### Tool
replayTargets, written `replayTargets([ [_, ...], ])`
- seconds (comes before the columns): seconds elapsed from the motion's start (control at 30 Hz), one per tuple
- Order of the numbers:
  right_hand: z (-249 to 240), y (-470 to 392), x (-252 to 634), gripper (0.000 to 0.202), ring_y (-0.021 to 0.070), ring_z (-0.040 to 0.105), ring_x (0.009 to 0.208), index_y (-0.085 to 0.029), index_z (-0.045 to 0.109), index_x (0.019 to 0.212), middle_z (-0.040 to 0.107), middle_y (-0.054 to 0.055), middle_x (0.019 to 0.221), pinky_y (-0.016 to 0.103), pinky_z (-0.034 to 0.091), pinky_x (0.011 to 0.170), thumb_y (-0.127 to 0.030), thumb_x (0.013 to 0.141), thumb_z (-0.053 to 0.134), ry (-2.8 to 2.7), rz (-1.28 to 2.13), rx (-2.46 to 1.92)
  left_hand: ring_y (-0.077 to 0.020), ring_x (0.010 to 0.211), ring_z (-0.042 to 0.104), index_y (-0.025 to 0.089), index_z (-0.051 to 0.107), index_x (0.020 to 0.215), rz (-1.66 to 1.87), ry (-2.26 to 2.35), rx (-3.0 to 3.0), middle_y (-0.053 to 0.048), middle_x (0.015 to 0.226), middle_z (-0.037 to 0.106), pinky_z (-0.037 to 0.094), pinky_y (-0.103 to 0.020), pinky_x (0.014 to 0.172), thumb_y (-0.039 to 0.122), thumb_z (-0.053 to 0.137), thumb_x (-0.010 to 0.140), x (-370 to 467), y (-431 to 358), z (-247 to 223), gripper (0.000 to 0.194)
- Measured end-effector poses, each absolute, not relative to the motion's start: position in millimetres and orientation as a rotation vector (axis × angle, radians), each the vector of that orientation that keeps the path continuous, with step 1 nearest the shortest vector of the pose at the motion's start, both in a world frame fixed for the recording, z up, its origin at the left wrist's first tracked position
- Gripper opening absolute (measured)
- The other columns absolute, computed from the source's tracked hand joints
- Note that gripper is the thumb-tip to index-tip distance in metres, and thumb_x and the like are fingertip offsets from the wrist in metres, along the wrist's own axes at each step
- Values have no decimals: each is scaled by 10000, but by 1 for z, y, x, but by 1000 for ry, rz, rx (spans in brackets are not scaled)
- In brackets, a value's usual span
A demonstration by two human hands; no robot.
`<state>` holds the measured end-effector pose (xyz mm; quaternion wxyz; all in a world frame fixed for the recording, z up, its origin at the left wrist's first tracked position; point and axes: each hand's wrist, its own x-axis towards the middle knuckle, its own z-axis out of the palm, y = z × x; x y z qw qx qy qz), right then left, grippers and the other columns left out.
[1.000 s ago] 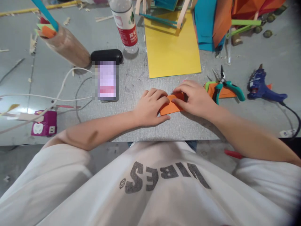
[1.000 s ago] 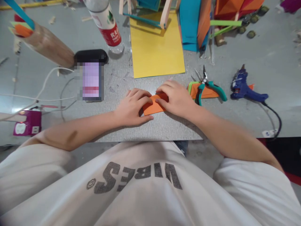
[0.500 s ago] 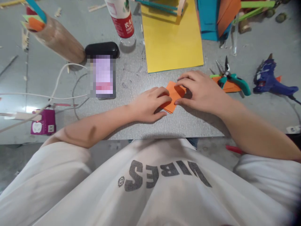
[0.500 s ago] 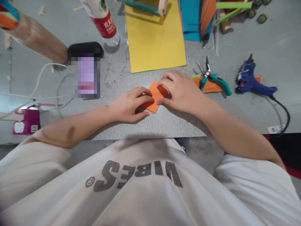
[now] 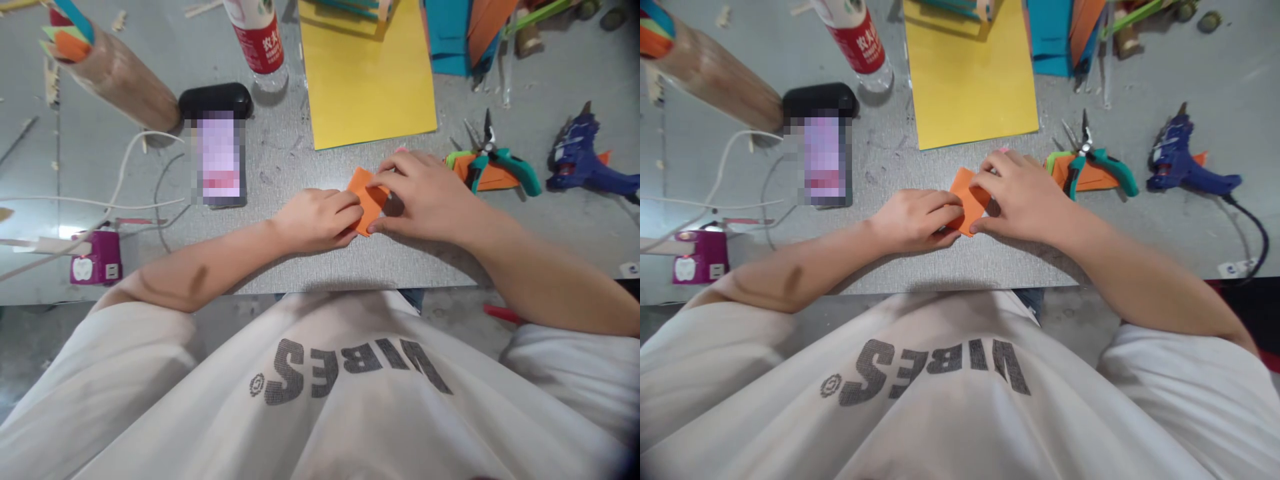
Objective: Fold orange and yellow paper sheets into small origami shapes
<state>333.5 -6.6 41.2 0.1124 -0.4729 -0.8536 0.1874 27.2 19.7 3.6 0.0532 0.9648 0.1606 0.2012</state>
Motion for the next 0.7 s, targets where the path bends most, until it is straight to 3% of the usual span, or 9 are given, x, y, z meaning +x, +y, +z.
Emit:
replayTargets([
  [0.13,39,-7,332,645,536,670,1468,-407,855,1486,773,163,1584,770,566,1266,-839,1012,919,-2498,569,-1403,-253,900,818,213,836,1179,632,512,2925,-134,1165,900,546,-390,697,352,566,1250,29,18,2,312],
  [0.33,38,-6,328,741,576,681,1462,-304,860,1453,765,223,1565,783,559,1255,-870,982,943,-2520,509,-1424,-239,824,787,200,840,1120,713,497,2998,-122,1099,900,476,-397,634,361,556,1277,31,16,3,362],
  [0.5,46,-9,322,741,585,676,1465,-264,859,1463,749,250,1605,769,555,1251,-796,964,989,-2554,520,-1491,-223,764,736,205,839,1013,640,495,3049,-98,971,861,432,-394,617,349,580,1268,32,15,6,390],
  [0.7,46,-15,319,720,585,636,1516,-327,823,1498,738,210,1632,750,537,1254,-763,948,982,-2528,506,-1526,-225,750,674,208,814,853,583,498,3089,-93,855,774,360,-398,603,323,612,1244,33,13,10,455],
])
